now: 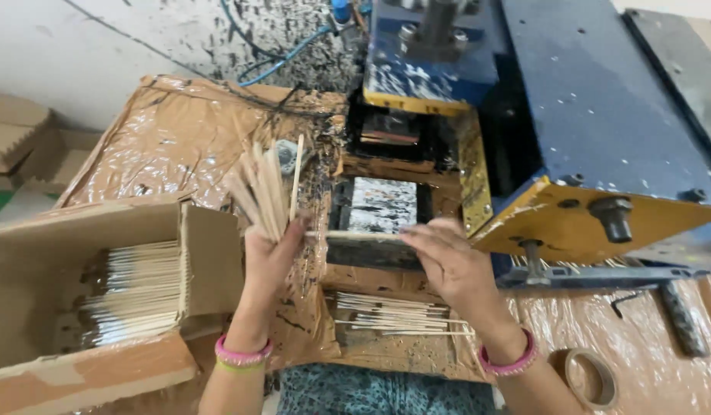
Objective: The worker is feeding long thin sticks into a machine for coating or processing in an industrial setting.
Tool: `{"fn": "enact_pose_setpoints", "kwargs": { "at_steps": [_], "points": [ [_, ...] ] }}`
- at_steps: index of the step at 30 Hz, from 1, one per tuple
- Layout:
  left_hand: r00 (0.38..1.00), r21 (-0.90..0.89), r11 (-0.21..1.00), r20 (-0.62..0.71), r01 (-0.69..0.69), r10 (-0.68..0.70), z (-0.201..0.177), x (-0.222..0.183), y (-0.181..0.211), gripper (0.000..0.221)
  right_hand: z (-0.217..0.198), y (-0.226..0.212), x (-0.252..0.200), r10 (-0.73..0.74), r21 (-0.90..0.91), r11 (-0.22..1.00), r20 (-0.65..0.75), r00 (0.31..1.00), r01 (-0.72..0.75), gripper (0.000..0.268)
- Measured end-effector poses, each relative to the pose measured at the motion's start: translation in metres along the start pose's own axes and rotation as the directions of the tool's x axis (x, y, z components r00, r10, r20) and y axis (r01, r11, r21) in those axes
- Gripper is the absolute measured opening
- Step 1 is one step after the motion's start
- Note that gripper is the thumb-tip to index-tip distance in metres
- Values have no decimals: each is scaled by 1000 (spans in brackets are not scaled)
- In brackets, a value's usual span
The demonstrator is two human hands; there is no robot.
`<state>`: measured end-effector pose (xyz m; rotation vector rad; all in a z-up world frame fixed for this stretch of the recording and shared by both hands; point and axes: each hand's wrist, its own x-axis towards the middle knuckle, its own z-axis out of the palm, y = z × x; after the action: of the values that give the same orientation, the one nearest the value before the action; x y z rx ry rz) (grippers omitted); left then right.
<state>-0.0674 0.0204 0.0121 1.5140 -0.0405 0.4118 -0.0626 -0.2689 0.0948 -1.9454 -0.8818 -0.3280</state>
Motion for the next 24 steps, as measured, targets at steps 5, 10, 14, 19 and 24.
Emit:
{"fn": "enact_pose_setpoints", "kwargs": {
  "at_steps": [5,10,14,19,24],
  "points": [
    [994,-28,999,-105,30,-33,27,60,-42,29,17,24,18,-64,-657,749,54,997,83,28],
    [972,-262,938,9,228,-234,41,59,-13,22,14,10,10,-51,-695,718,-111,992,-41,29],
    [968,-260,933,35,249,-249,41,62,-19,21,15,23,10,-27,-687,718,-195,980,-117,21],
    [978,-332,921,33,204,-205,39,51,-31,31,12,25,15,-128,-603,798,-189,974,-12,14],
    [988,-167,985,-138,47,-71,26,-1,-30,39,-9,50,-46,-127,-573,817,-290,949,-66,16]
  ]
}}
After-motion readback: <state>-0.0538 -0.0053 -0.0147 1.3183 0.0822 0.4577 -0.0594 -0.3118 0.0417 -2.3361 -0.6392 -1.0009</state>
